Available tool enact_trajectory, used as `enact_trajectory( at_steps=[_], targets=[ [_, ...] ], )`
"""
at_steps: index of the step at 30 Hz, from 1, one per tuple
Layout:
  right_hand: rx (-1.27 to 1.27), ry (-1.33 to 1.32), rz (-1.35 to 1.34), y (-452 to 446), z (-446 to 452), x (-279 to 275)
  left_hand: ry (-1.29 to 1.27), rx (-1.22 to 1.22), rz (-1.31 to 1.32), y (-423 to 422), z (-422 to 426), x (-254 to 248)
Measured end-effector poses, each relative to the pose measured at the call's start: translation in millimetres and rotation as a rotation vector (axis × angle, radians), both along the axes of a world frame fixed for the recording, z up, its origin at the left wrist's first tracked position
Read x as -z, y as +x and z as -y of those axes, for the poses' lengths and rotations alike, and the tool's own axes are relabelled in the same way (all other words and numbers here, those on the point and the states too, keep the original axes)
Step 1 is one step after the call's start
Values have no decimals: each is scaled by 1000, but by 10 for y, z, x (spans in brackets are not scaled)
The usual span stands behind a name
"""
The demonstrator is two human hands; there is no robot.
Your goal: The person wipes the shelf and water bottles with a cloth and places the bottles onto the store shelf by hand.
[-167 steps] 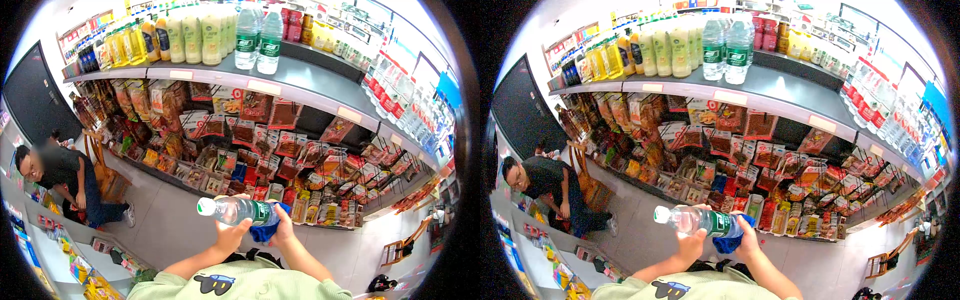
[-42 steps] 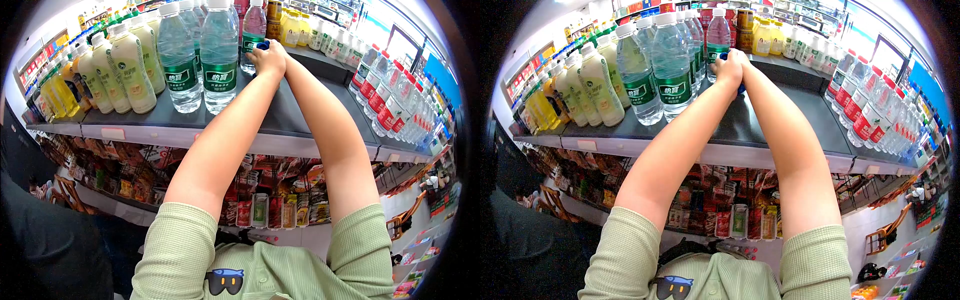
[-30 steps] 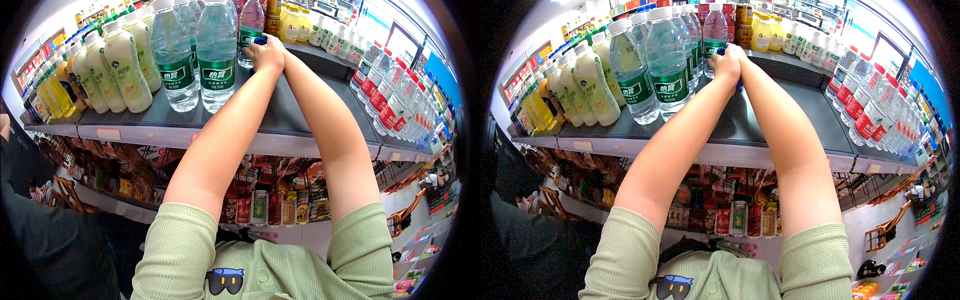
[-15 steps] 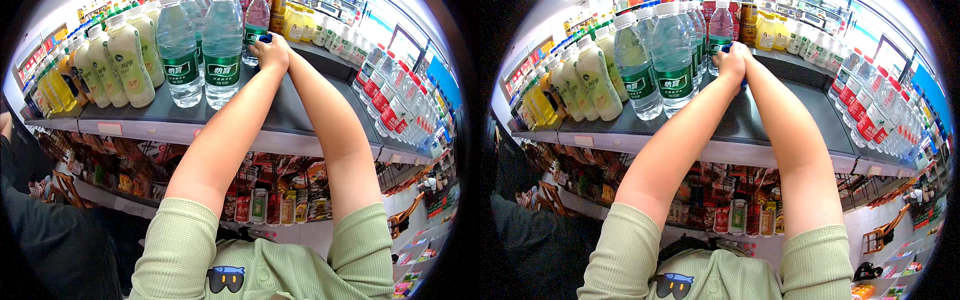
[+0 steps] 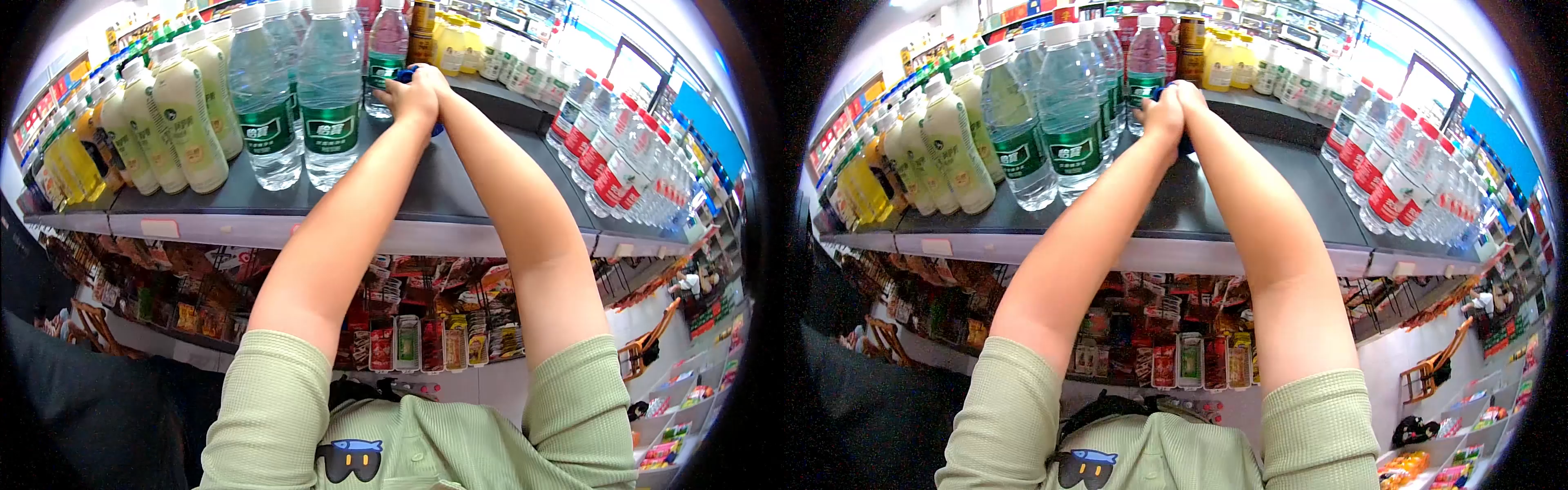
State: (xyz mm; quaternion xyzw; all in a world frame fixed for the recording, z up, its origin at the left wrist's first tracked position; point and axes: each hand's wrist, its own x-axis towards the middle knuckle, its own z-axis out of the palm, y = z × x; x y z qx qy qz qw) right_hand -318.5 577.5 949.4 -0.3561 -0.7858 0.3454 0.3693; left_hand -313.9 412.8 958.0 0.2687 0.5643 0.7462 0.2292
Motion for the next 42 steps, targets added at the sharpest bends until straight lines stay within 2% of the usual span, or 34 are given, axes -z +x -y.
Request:
enact_trajectory(
  at_steps=[1, 2, 3, 4, 5, 6, 7, 8, 9, 10, 11, 13, 14, 15, 16, 17, 19, 21, 23, 24, 25, 27, 28, 29, 30, 31, 32, 33, 35, 39, 41, 42],
  targets=[
    [-28, -179, -151, 24, 7, -12, -17, 29, -12, 23, 39, -14],
    [-45, -89, -188, 212, 290, -152, 26, 27, -10, 16, -66, 30],
    [6, -41, -205, 220, 210, -204, 21, 21, -13, 121, 98, -83],
    [-48, 158, -95, 380, 332, -319, 128, 156, 15, 160, 103, -94],
    [9, 551, 178, 754, 945, -584, 235, 282, 50, 189, 106, -92],
    [-36, 314, 38, 724, 718, -603, 322, 343, 29, 315, 327, -155],
    [114, 763, 161, 983, 1033, -721, 406, 396, 12, 471, 671, -244],
    [-532, 301, 134, 1373, 1207, -937, 439, 499, 9, 521, 1003, -269],
    [-271, 187, -154, 1597, 1868, -908, 471, 601, 10, 540, 1351, -245],
    [-13, 249, -317, 1676, 2813, -943, 517, 724, -46, 519, 1755, -267],
    [-142, 194, -79, 2307, 2457, -979, 563, 847, -101, 460, 2146, -233],
    [-154, 428, -109, 2908, 2998, -585, 394, 1156, -160, 199, 2778, -19],
    [-230, 312, -49, 3308, 3178, -326, 561, 1371, -140, 11, 2934, 350],
    [-500, 442, 30, 3501, 3240, -58, 568, 1467, -279, -122, 3066, 609],
    [-443, 283, 158, 3698, 3494, 113, 525, 1448, -164, -194, 3329, 902],
    [-423, 27, 310, 3880, 3614, 250, 446, 1231, -74, -213, 3690, 1154],
    [-253, -401, 369, 4358, 3678, 1020, 268, 906, 105, -172, 4182, 1570],
    [-166, -560, 416, 5026, 3795, 1924, 327, 815, 369, 14, 4438, 2100],
    [-115, -970, 659, 5288, 4023, 2171, 219, 871, 487, 36, 4576, 2456],
    [-201, -1011, 681, 5507, 4070, 2452, 91, 913, 531, 211, 4546, 2649],
    [-197, -1050, 687, 5618, 4160, 2522, -188, 856, 484, 242, 4582, 2693],
    [-283, -1173, 614, 5774, 4123, 2699, -738, 1011, 289, 608, 4260, 2664],
    [-327, -1167, 522, 5807, 4095, 2764, -876, 1053, 208, 730, 4138, 2665],
    [-295, -1108, 556, 5780, 4093, 2784, -1012, 1094, 123, 831, 4047, 2657],
    [-285, -1005, 617, 5856, 4045, 2947, -1063, 1087, 102, 1035, 3930, 2703],
    [-274, -952, 561, 5782, 4045, 3006, -1093, 1104, 104, 1142, 3862, 2701],
    [-301, -898, 517, 5727, 4028, 3031, -1024, 1114, 67, 1257, 3803, 2693],
    [-325, -936, 576, 5749, 3980, 3098, -960, 1126, 22, 1428, 3694, 2742],
    [-428, -1070, 474, 5700, 3978, 3183, -1023, 1153, 41, 1610, 3619, 2910],
    [-534, -1055, 382, 5780, 4116, 3710, -1047, 1184, 219, 1836, 3637, 3605],
    [-474, -1122, 487, 5720, 4136, 3895, -1048, 1036, 418, 1918, 3696, 3970],
    [-473, -1130, 444, 5702, 4164, 4090, -1038, 1065, 453, 1898, 3721, 4158]
  ],
)
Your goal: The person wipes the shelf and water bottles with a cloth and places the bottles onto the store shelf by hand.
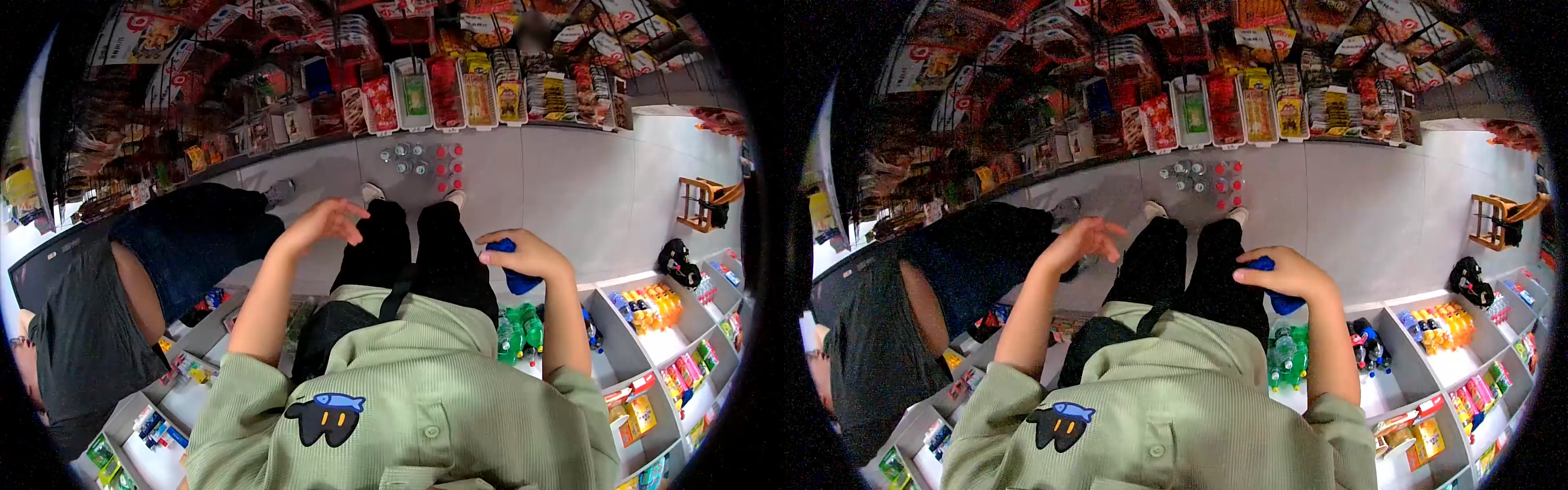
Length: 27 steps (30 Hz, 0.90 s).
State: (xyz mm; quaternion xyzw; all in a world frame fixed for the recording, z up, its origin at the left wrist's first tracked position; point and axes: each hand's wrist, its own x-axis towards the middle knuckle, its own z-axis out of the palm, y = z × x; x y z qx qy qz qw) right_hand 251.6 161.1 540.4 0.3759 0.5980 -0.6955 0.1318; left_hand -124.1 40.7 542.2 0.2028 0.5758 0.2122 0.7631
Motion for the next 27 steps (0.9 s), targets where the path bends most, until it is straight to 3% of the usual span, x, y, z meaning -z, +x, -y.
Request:
enact_trajectory(
  at_steps=[3, 6, 8, 11, 13, 16, 20, 24, 27],
  targets=[
    [168, -141, -94, -121, 60, 521, -81, -169, -77, 138, 61, 559],
    [213, -236, -107, -331, 37, 953, -174, -165, -175, 193, 77, 1261],
    [265, -267, -71, -465, 118, 1572, -308, -137, -260, 128, 155, 1874],
    [363, -395, 2, -760, 176, 2199, -317, -105, -288, 154, 125, 2505],
    [405, -245, 52, -950, 235, 2677, -328, -96, -294, 146, 29, 2945],
    [542, -350, 28, -1249, 300, 3410, -298, -154, -332, 167, -95, 3584],
    [596, -353, 73, -1633, 334, 4074, -167, -252, -376, 279, -113, 4028],
    [550, -299, 116, -1911, 373, 4635, -267, -259, -373, 304, -108, 4683],
    [547, -209, 140, -2055, 418, 4876, -278, -377, -378, 364, -124, 4887]
  ],
)
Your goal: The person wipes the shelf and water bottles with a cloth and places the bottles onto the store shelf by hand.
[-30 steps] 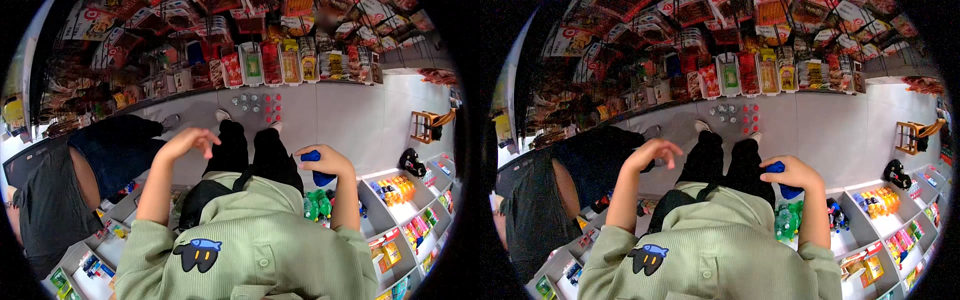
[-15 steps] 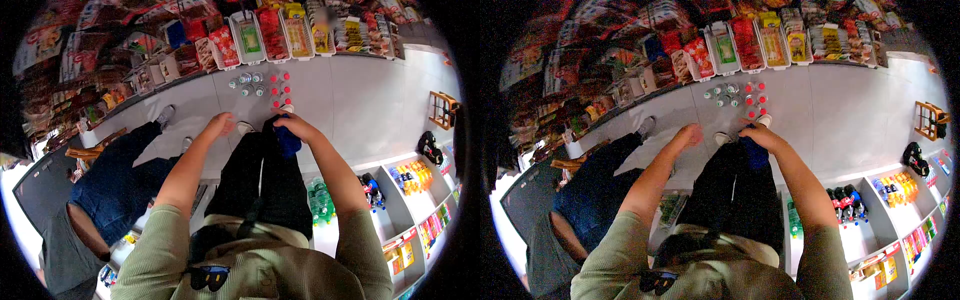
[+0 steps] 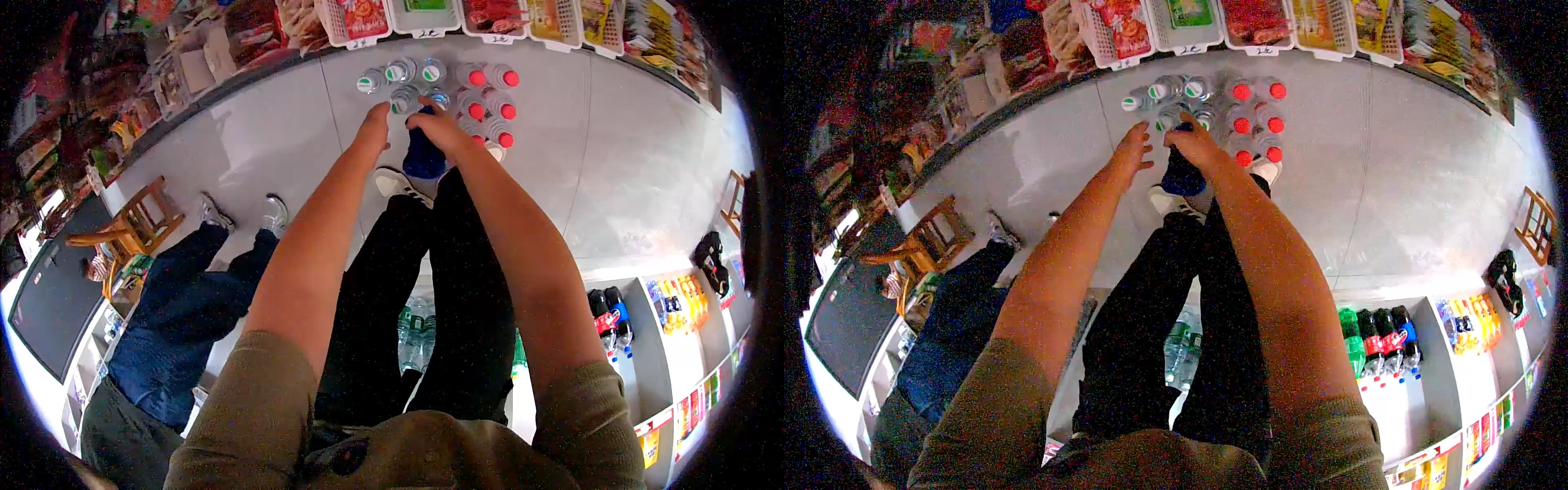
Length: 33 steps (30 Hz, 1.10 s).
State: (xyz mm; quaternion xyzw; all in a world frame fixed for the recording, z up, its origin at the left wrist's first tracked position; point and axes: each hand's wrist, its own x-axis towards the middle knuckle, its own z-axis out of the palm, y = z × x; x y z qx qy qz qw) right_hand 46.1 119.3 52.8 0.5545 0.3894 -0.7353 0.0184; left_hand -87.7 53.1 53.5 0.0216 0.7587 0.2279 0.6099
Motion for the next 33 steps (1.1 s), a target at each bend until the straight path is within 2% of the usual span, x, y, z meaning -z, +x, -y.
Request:
enact_trajectory(
  at_steps=[3, 6, 8, 9, 11, 12, 14, 15, 17, 18, 20, 22, 24, 26, 28, 33],
  targets=[
    [-31, -50, -38, -117, 60, 286, 47, -67, 18, 72, 5, 126],
    [57, -63, -124, -265, 82, 396, 7, -117, 72, 77, -36, 387],
    [117, -82, -140, -314, 103, 396, 191, -219, -27, 94, 14, 546],
    [113, -82, -143, -346, 133, 483, 191, -223, -30, 77, 24, 551],
    [95, 30, -36, -409, 208, 689, 40, -299, 65, 75, 20, 467],
    [95, 32, -37, -411, 248, 761, 43, -298, 65, 96, 11, 325],
    [-90, 226, 10, -414, 272, 716, 62, -318, 136, 147, 68, 46],
    [-88, 228, 11, -394, 249, 594, 64, -315, 137, 155, 118, -25],
    [-294, 276, 72, -312, 259, 257, 50, -236, 50, 160, 272, -115],
    [-293, 280, 72, -287, 290, 123, 54, -235, 51, 154, 422, -97],
    [-474, 413, 113, -252, 328, -215, 212, 69, -113, 123, 700, -138],
    [-555, 395, 193, -260, 368, -734, 185, 119, -119, 99, 786, -585],
    [-661, 496, 197, -231, 467, -1094, 419, 245, -204, 55, 980, -708],
    [-749, 629, 149, -175, 507, -1599, 355, 601, -327, 11, 981, -1270],
    [-834, 553, 157, -140, 444, -2224, 453, 655, -374, 0, 1013, -1689],
    [-841, 641, 0, 26, 466, -3551, 635, 837, -524, 31, 1035, -2767]
  ],
)
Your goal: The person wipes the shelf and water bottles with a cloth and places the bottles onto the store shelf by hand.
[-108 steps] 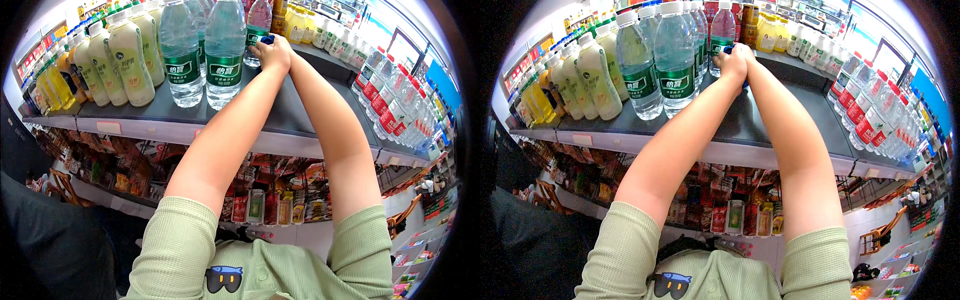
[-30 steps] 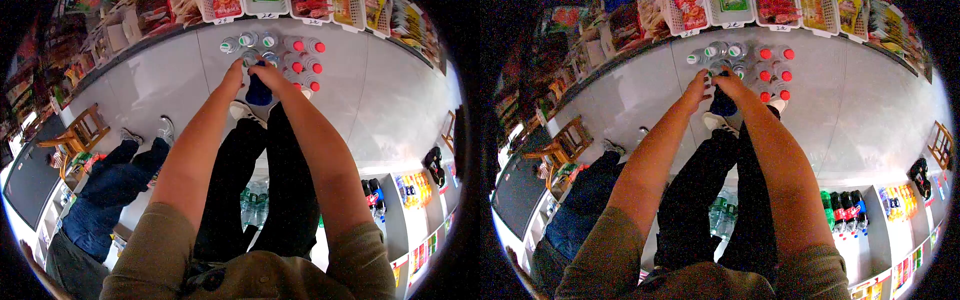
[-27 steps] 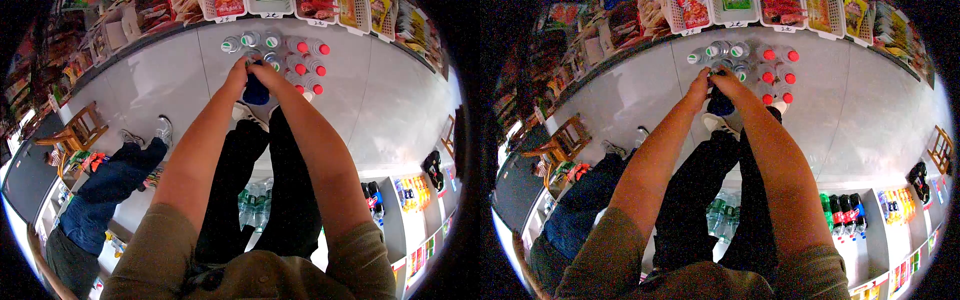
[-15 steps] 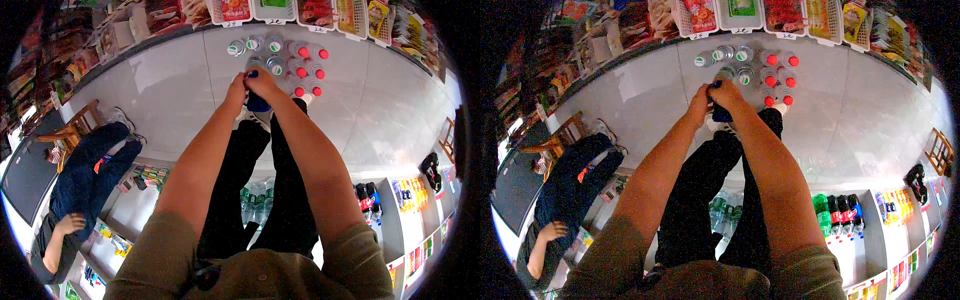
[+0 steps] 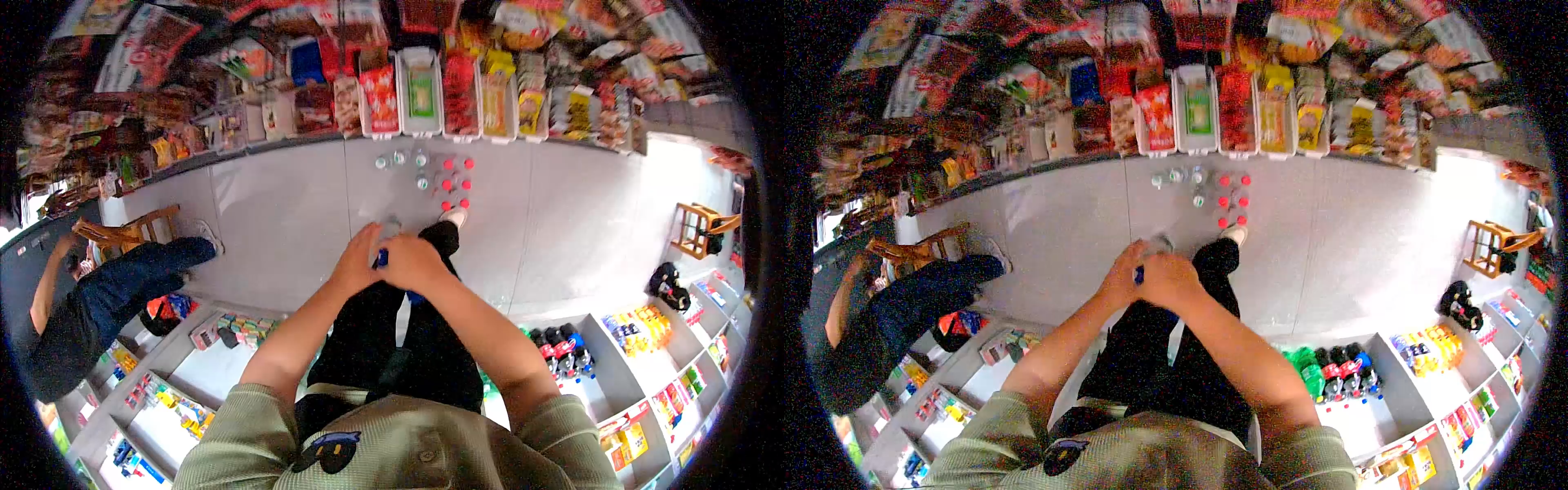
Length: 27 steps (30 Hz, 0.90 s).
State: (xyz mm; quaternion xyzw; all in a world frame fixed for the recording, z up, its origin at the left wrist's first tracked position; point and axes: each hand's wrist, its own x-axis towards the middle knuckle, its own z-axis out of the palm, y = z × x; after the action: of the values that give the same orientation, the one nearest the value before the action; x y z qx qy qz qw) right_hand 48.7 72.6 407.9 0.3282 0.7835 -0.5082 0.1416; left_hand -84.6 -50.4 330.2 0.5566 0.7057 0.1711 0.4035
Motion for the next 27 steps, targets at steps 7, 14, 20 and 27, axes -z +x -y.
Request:
enact_trajectory(
  at_steps=[7, 14, 20, 27],
  targets=[
    [-199, -2, -162, 72, -101, -1964, 153, -66, 286, -20, -97, -1702],
    [-198, 82, -440, 78, -74, -3107, 476, -113, 262, -136, 14, -2642],
    [347, 111, -597, 344, -165, -3504, 725, -680, 980, -371, -61, -3111],
    [672, -58, -994, 750, -70, -3506, 727, -932, 1502, -664, 118, -3687]
  ],
)
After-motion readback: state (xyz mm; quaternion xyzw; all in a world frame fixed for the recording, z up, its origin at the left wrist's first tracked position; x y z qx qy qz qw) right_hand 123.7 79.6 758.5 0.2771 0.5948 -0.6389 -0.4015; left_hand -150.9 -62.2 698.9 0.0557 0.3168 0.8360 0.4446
